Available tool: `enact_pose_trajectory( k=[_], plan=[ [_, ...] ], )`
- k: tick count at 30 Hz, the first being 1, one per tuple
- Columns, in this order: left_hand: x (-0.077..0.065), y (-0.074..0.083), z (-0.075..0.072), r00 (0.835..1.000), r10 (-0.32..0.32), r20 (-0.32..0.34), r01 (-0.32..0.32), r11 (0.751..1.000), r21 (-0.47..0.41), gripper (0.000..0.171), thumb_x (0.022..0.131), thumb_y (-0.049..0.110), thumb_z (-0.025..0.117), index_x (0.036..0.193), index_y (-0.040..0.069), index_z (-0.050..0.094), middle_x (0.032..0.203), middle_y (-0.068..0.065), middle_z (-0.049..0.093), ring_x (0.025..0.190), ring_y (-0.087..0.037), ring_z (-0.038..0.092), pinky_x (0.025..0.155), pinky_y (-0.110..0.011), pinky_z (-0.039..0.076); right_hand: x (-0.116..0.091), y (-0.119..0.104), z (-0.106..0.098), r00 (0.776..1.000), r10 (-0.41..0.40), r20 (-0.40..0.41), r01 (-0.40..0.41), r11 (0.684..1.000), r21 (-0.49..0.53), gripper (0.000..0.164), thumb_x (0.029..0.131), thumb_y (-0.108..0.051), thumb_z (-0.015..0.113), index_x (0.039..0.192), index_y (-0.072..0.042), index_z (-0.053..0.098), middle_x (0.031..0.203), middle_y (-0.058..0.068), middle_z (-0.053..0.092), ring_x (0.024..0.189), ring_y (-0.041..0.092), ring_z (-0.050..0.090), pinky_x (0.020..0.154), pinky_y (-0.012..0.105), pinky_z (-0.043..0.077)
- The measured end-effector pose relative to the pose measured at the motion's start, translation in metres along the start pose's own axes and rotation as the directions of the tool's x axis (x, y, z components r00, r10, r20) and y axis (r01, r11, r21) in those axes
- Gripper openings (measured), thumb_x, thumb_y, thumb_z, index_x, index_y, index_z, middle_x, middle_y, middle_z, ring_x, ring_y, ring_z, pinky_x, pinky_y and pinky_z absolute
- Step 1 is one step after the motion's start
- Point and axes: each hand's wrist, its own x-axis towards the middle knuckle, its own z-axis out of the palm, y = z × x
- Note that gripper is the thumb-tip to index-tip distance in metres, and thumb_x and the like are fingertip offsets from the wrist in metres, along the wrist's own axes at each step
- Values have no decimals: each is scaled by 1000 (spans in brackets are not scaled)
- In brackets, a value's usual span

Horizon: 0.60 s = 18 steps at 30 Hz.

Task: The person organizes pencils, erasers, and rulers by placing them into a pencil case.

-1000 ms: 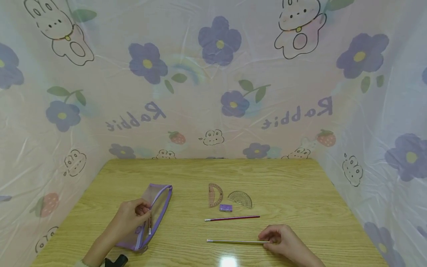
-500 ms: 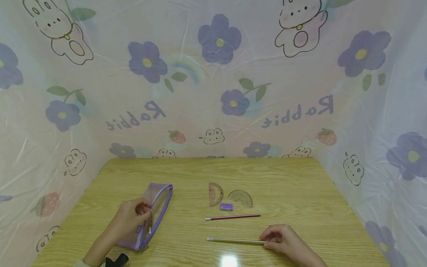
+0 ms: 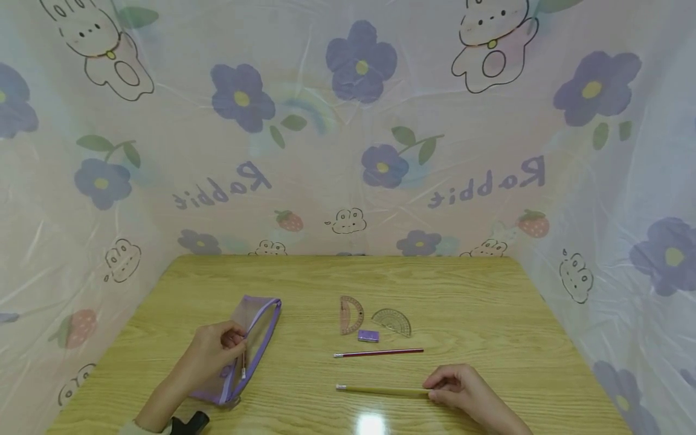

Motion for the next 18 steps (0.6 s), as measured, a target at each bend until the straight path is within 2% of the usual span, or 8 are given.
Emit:
enact_pose_trajectory(
  k=[9,18],
  plan=[
    [1,3,-1,1000,-6,8,6,1000,-9,8,84,-6,73,87,-1,68,74,2,63,64,-6,60,56,-19,54,2,-2,1,1000,3,21,-6,995,103,16,97,4,58,106,17,62,111,20,66,97,12,67,80,27,58],
    [2,3,1,1000,-24,15,24,1000,-7,9,83,-6,73,86,1,68,74,2,63,64,-7,60,56,-19,55,3,-5,5,1000,-5,-6,6,995,99,17,96,3,60,104,17,64,109,21,67,94,11,67,77,25,58]
  ],
)
